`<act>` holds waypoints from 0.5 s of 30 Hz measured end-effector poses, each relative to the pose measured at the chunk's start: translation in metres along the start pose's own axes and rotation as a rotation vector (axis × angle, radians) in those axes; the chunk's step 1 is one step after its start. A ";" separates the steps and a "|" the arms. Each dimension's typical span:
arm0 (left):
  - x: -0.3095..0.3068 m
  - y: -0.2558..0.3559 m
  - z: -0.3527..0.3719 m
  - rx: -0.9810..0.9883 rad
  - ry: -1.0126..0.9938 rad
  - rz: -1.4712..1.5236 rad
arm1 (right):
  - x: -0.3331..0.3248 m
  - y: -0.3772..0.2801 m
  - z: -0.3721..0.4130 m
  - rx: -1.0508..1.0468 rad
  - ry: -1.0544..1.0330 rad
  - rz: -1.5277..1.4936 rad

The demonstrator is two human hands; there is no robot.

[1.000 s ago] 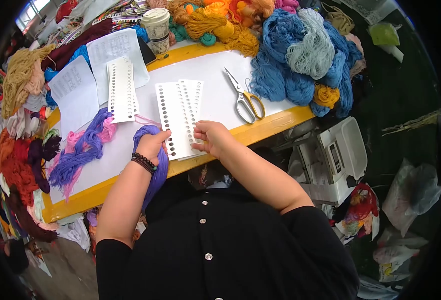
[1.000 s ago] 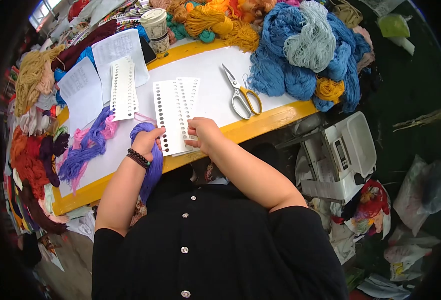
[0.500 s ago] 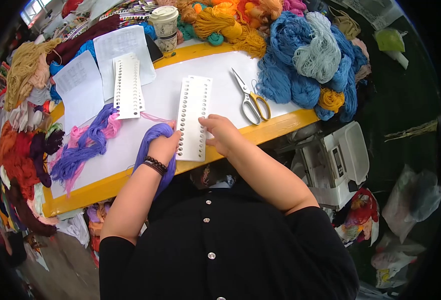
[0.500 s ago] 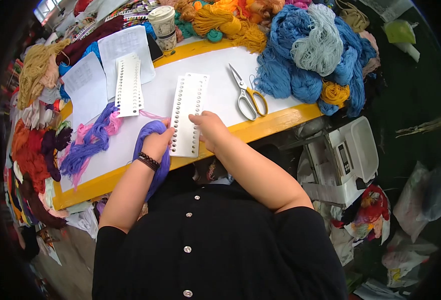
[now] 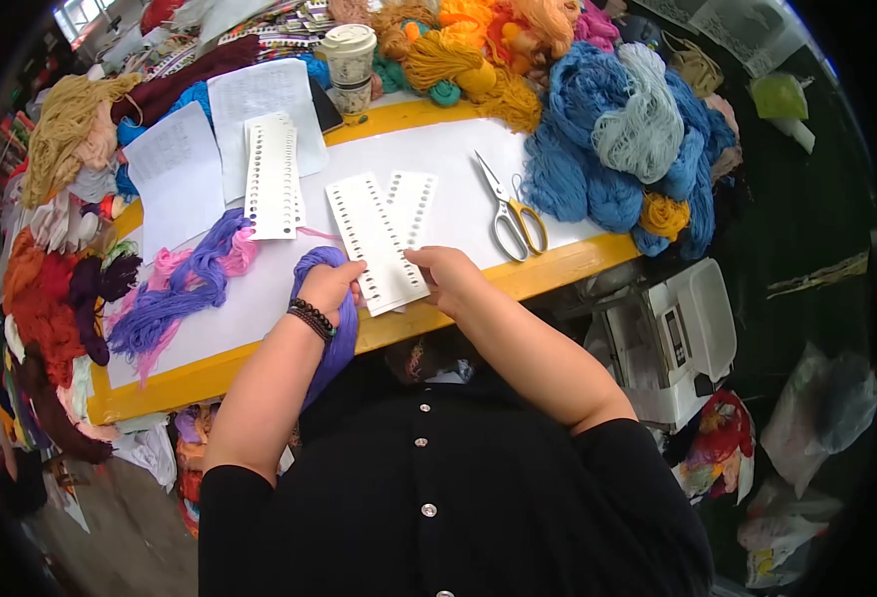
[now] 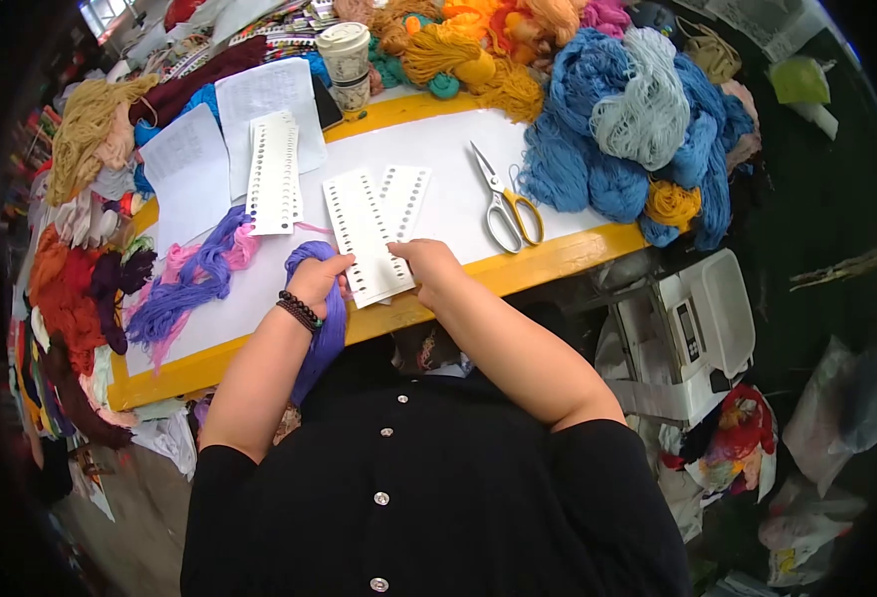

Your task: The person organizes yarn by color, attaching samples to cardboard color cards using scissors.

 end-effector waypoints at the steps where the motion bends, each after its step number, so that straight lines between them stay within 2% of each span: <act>1: 0.002 -0.005 0.000 -0.014 -0.029 0.021 | -0.006 -0.001 -0.002 -0.023 0.056 0.081; 4: 0.007 -0.008 0.003 0.025 -0.040 -0.032 | -0.005 -0.007 -0.001 -0.065 0.124 0.221; 6: 0.002 -0.013 -0.001 0.067 -0.004 -0.109 | -0.003 -0.018 0.004 -0.159 0.194 0.433; 7: -0.009 -0.015 -0.007 0.126 0.103 -0.321 | -0.009 -0.012 -0.006 -0.159 0.188 0.436; 8: -0.007 -0.012 -0.003 0.146 0.096 -0.314 | -0.008 -0.022 -0.007 -0.337 0.253 0.633; 10: -0.005 -0.011 -0.001 0.171 0.066 -0.347 | -0.008 -0.028 -0.010 -0.515 0.317 0.828; 12: -0.003 -0.016 -0.005 0.130 0.025 -0.240 | 0.013 -0.014 0.014 -0.209 0.182 0.232; 13: 0.001 -0.019 -0.007 0.095 -0.017 -0.133 | 0.014 -0.013 0.014 -0.208 0.182 0.230; 15: 0.002 -0.015 -0.004 0.075 -0.030 -0.141 | 0.021 -0.013 0.010 -0.184 0.126 0.283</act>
Point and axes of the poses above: each hand's wrist, its own z-axis away from the middle knuckle, its own x-axis out of the palm, y = z × x, the point moved 8 cm from there along -z, towards the middle knuckle, and after that the axes turned 5 degrees about x, right-handed, at the moved point
